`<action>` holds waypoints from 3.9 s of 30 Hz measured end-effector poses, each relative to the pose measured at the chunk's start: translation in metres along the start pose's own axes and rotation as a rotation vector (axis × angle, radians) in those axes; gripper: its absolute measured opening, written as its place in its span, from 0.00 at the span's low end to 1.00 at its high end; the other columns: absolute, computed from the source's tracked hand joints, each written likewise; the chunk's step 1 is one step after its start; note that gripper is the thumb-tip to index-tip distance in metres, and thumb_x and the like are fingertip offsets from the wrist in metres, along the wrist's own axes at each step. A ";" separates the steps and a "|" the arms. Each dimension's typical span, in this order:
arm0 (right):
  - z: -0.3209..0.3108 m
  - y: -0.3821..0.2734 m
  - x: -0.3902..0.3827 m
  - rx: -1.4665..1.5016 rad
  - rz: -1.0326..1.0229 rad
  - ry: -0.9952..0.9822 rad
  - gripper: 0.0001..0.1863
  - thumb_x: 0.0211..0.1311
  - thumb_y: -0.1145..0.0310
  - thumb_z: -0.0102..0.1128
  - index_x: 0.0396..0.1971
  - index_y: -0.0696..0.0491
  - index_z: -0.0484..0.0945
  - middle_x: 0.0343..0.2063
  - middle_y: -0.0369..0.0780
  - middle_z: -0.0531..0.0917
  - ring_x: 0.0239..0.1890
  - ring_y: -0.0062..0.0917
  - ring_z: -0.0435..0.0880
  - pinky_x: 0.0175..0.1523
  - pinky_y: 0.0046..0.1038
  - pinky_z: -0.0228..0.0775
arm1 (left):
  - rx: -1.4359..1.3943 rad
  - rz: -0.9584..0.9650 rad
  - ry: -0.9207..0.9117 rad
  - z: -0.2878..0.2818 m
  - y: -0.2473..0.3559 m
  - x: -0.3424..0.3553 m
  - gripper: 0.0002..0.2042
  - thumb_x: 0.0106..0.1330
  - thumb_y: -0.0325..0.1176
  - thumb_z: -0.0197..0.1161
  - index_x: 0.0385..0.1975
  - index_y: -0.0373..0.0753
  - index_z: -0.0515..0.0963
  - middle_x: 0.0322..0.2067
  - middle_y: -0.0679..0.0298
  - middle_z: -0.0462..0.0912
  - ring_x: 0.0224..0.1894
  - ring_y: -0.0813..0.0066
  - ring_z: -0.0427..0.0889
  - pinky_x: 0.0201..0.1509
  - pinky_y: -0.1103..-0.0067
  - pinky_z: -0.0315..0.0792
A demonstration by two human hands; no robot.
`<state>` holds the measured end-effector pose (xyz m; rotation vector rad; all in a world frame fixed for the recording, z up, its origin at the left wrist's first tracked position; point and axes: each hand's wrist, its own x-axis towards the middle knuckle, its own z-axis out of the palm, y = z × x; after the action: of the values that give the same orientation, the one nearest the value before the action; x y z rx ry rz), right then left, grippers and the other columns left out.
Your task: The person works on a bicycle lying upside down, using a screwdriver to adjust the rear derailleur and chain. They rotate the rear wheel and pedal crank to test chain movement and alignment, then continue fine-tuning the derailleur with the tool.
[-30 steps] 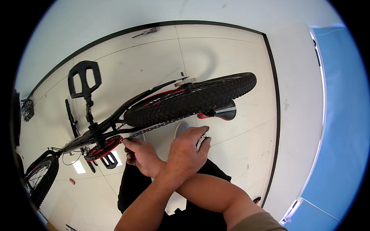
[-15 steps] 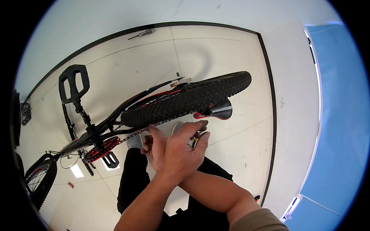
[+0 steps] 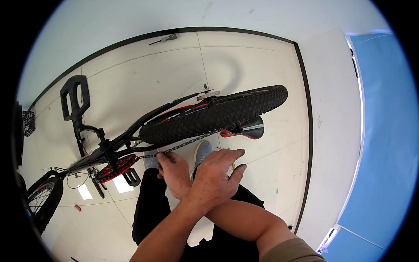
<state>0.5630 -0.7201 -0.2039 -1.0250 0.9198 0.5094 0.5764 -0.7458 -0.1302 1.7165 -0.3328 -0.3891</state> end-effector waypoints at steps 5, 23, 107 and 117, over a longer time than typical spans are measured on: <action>0.011 0.000 -0.008 -0.021 0.077 -0.081 0.13 0.74 0.61 0.58 0.32 0.54 0.76 0.25 0.33 0.76 0.23 0.17 0.71 0.33 0.25 0.70 | 0.021 -0.016 0.038 0.001 -0.005 0.000 0.15 0.62 0.29 0.68 0.49 0.33 0.80 0.42 0.51 0.84 0.44 0.50 0.82 0.48 0.62 0.76; 0.008 -0.007 -0.003 0.203 0.154 -0.109 0.12 0.75 0.59 0.56 0.36 0.52 0.76 0.27 0.33 0.77 0.25 0.19 0.73 0.37 0.29 0.70 | -0.043 -0.043 0.132 -0.003 -0.003 0.004 0.13 0.64 0.26 0.66 0.48 0.32 0.81 0.41 0.52 0.85 0.41 0.55 0.84 0.46 0.67 0.79; -0.140 0.058 -0.169 0.296 -0.089 -0.419 0.11 0.66 0.70 0.57 0.46 0.51 0.79 0.35 0.37 0.81 0.33 0.28 0.77 0.43 0.34 0.73 | 0.194 -0.059 1.187 -0.172 -0.040 -0.375 0.16 0.67 0.24 0.60 0.54 0.32 0.79 0.40 0.58 0.85 0.37 0.74 0.82 0.46 0.78 0.77; -0.147 0.080 -0.184 0.330 -0.122 -0.423 0.10 0.67 0.70 0.57 0.46 0.53 0.77 0.34 0.37 0.82 0.32 0.26 0.80 0.38 0.33 0.77 | 0.157 -0.928 0.740 -0.077 -0.125 -0.659 0.21 0.60 0.29 0.68 0.54 0.28 0.78 0.29 0.53 0.87 0.29 0.70 0.87 0.30 0.72 0.81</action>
<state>0.3450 -0.8058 -0.1206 -0.6351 0.5364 0.4323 0.0174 -0.3725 -0.1930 1.9557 1.0241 -0.3527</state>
